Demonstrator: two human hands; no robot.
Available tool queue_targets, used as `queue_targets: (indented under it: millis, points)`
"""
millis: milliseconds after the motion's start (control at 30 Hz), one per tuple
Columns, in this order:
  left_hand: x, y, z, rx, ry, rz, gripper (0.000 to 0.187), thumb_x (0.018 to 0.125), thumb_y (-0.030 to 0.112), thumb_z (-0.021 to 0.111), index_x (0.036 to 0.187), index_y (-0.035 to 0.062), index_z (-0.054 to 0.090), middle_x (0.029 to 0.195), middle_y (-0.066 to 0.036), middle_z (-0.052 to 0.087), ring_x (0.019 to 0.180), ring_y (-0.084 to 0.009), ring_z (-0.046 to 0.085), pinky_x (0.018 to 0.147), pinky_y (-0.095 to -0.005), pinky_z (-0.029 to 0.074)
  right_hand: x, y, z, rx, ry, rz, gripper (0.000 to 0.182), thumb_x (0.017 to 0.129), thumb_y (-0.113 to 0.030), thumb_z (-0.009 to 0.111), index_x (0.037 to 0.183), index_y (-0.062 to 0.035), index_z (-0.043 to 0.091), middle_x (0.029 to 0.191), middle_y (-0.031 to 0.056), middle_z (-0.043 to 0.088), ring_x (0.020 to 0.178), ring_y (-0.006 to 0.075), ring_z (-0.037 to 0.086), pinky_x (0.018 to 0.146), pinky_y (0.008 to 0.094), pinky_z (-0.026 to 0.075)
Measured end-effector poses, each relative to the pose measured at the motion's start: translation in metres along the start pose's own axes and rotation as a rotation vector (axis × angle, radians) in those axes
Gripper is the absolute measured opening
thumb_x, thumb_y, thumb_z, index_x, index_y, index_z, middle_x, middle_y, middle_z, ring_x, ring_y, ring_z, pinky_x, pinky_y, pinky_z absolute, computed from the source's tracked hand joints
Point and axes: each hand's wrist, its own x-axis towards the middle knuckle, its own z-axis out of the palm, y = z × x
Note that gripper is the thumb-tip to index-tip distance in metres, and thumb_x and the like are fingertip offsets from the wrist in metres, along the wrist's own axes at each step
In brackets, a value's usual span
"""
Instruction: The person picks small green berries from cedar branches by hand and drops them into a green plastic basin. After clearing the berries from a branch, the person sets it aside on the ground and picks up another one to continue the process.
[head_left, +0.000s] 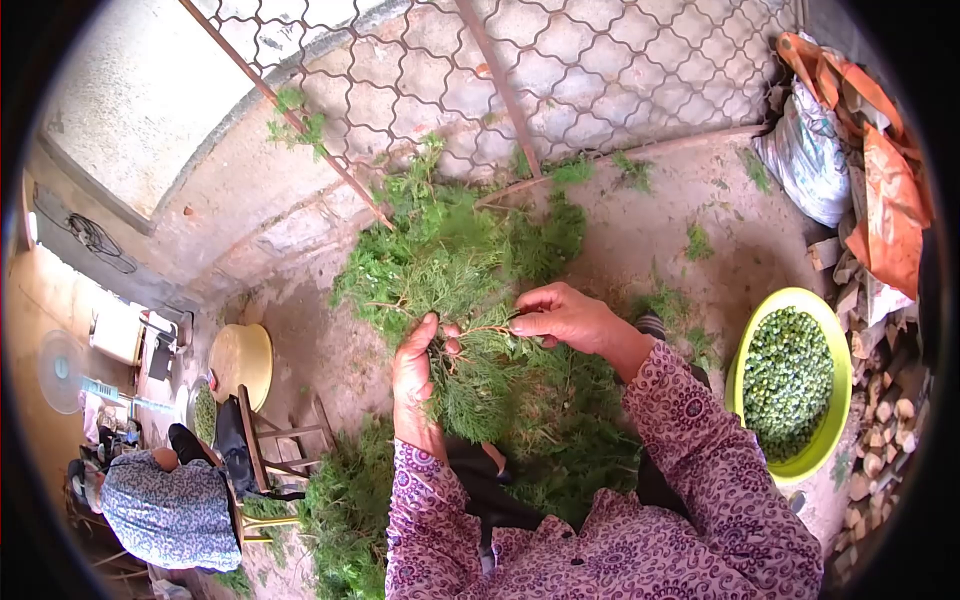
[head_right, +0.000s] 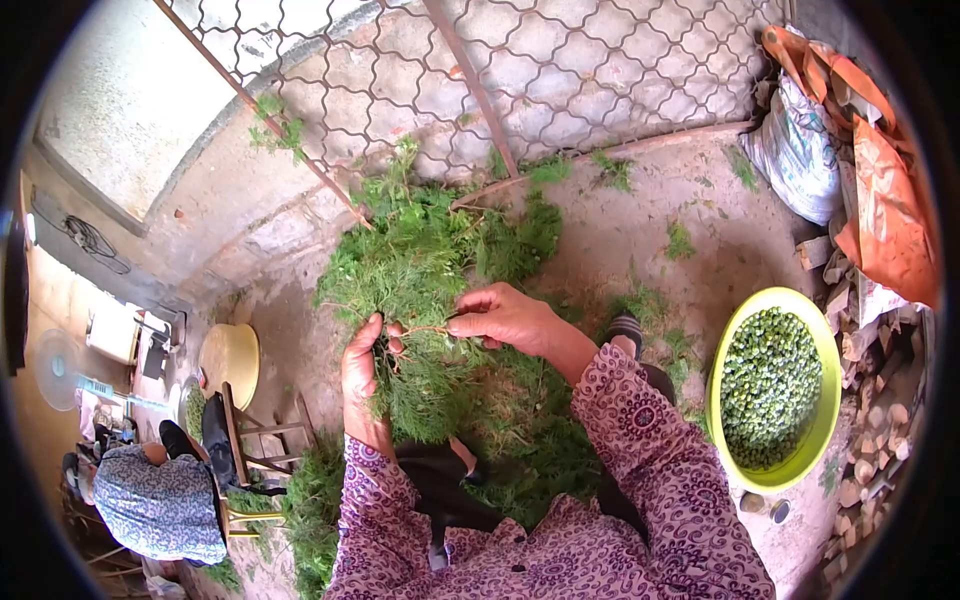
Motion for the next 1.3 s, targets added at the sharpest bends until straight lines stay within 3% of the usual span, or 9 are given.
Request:
queue_targets:
  millis: [133,200,533,633,733,933,1133,1167,1300]
  points:
    - [-0.003,-0.002,0.006,0.112,0.021,0.054,0.015,0.083,0.016,0.055,0.091,0.0045,0.048,0.075,-0.011,0.057,0.056,-0.0162,0.051,0.047,-0.0239,0.041,0.006,0.008,0.002,-0.185,0.168,-0.164,0.019,0.072,-0.022,0.064,0.074,-0.0030,0.060,0.060,0.0002,0.051,0.052,0.0081,0.043,0.048,0.0253,0.035]
    - [-0.004,-0.003,0.012,0.188,0.035,0.058,0.016,0.084,0.017,0.055,0.090,0.0032,0.048,0.075,-0.012,0.058,0.056,-0.0163,0.051,0.048,-0.0241,0.042,0.012,0.019,0.002,-0.506,0.416,-0.337,0.019,0.066,-0.020,0.063,0.074,-0.0019,0.060,0.061,0.0091,0.055,0.053,0.0179,0.050,0.052,0.0315,0.040]
    - [0.000,-0.001,0.003,0.290,0.034,0.162,0.019,0.085,0.021,0.053,0.087,0.0016,0.050,0.070,-0.009,0.058,0.055,-0.0138,0.051,0.049,-0.0219,0.040,0.011,0.020,-0.018,-1.037,0.714,-0.485,0.015,0.069,-0.016,0.063,0.072,-0.0017,0.058,0.063,0.0068,0.053,0.058,0.0165,0.052,0.050,0.0287,0.039]
    - [-0.005,0.005,0.002,0.230,0.089,0.150,0.018,0.084,0.020,0.055,0.088,0.0035,0.049,0.072,-0.008,0.056,0.056,-0.0141,0.050,0.050,-0.0225,0.040,0.004,0.008,-0.023,0.114,0.272,-0.012,0.010,0.077,-0.008,0.054,0.086,-0.0059,0.052,0.068,0.0020,0.053,0.058,0.0100,0.049,0.044,0.0212,0.032]
    - [0.000,0.006,-0.006,0.102,0.052,0.139,0.018,0.084,0.020,0.055,0.088,0.0043,0.049,0.072,-0.008,0.055,0.057,-0.0144,0.049,0.049,-0.0224,0.040,0.005,0.015,-0.014,0.395,0.092,-0.051,0.009,0.078,-0.005,0.052,0.086,-0.0070,0.050,0.074,0.0028,0.052,0.059,0.0096,0.048,0.044,0.0208,0.032]
    - [-0.007,0.011,-0.001,0.029,0.064,0.155,0.016,0.083,0.018,0.057,0.088,0.0047,0.049,0.073,-0.008,0.054,0.058,-0.0145,0.049,0.051,-0.0225,0.041,0.010,0.027,-0.008,0.605,-0.016,-0.067,0.013,0.080,-0.012,0.055,0.091,-0.0084,0.051,0.079,0.0005,0.052,0.066,0.0098,0.050,0.049,0.0207,0.037]
    - [-0.007,0.012,-0.002,-0.033,0.076,0.162,0.016,0.083,0.018,0.057,0.088,0.0054,0.049,0.073,-0.007,0.053,0.057,-0.0144,0.048,0.051,-0.0227,0.041,0.013,0.033,0.009,0.543,0.059,-0.017,0.022,0.082,-0.025,0.059,0.097,-0.0112,0.050,0.079,-0.0031,0.052,0.067,0.0078,0.051,0.054,0.0211,0.040]
    - [-0.007,0.012,-0.002,-0.036,0.083,0.162,0.016,0.083,0.018,0.057,0.088,0.0054,0.049,0.073,-0.007,0.053,0.058,-0.0144,0.048,0.051,-0.0227,0.041,0.012,0.034,0.015,0.545,0.058,0.002,0.024,0.080,-0.028,0.061,0.096,-0.0126,0.052,0.080,-0.0051,0.049,0.064,0.0060,0.044,0.053,0.0195,0.035]
    - [-0.003,0.007,-0.004,-0.006,0.065,0.173,0.016,0.083,0.018,0.057,0.088,0.0059,0.048,0.073,-0.007,0.054,0.057,-0.0141,0.049,0.050,-0.0227,0.041,0.017,0.040,0.020,0.591,-0.072,-0.014,0.024,0.079,-0.024,0.062,0.098,-0.0119,0.054,0.081,-0.0050,0.050,0.065,0.0072,0.045,0.053,0.0203,0.036]
